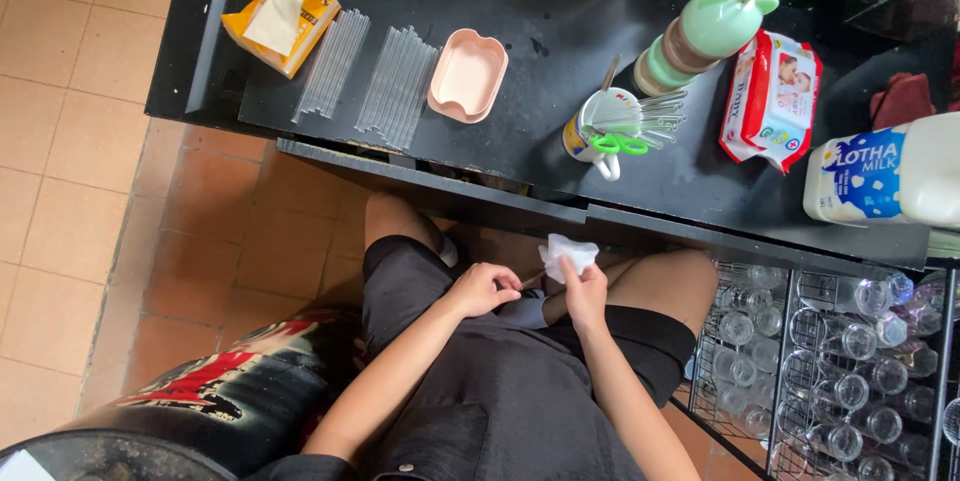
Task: Cleaning metal straws with a white cloth at a coffee shop counter.
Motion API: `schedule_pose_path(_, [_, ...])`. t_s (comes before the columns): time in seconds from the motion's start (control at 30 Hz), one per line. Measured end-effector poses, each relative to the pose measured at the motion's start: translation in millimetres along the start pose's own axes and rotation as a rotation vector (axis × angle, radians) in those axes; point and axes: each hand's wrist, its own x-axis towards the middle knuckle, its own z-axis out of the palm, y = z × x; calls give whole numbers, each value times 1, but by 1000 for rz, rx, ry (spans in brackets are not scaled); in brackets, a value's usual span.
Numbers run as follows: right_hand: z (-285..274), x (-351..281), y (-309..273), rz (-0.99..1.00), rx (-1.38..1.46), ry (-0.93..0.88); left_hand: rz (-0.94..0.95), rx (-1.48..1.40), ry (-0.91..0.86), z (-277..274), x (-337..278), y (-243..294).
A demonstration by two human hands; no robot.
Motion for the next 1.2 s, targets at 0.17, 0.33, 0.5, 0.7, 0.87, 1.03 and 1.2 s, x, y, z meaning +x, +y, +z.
schedule_pose_path(0.17, [-5, 3, 11, 15, -22, -4, 11, -16, -1, 1, 0, -2])
schedule_pose_path(0.33, [-6, 1, 9, 16, -57, 2, 38, -11, -3, 3, 1, -5])
schedule_pose_path(0.5, [-4, 4, 7, -97, -32, 80, 29, -32, 12, 1, 0, -3])
schedule_pose_path(0.7, [-16, 8, 23, -8, -24, 111, 24, -1, 1, -1, -3, 5])
schedule_pose_path(0.87, [-9, 7, 17, -20, 19, -3, 5, 7, -13, 3, -1, 3])
schedule_pose_path(1.03, [-2, 3, 5, 4, 32, -137, -27, 3, -24, 2, 1, 6])
schedule_pose_path(1.2, [-10, 8, 30, 50, -10, -141, 40, -42, -18, 5, 3, 2])
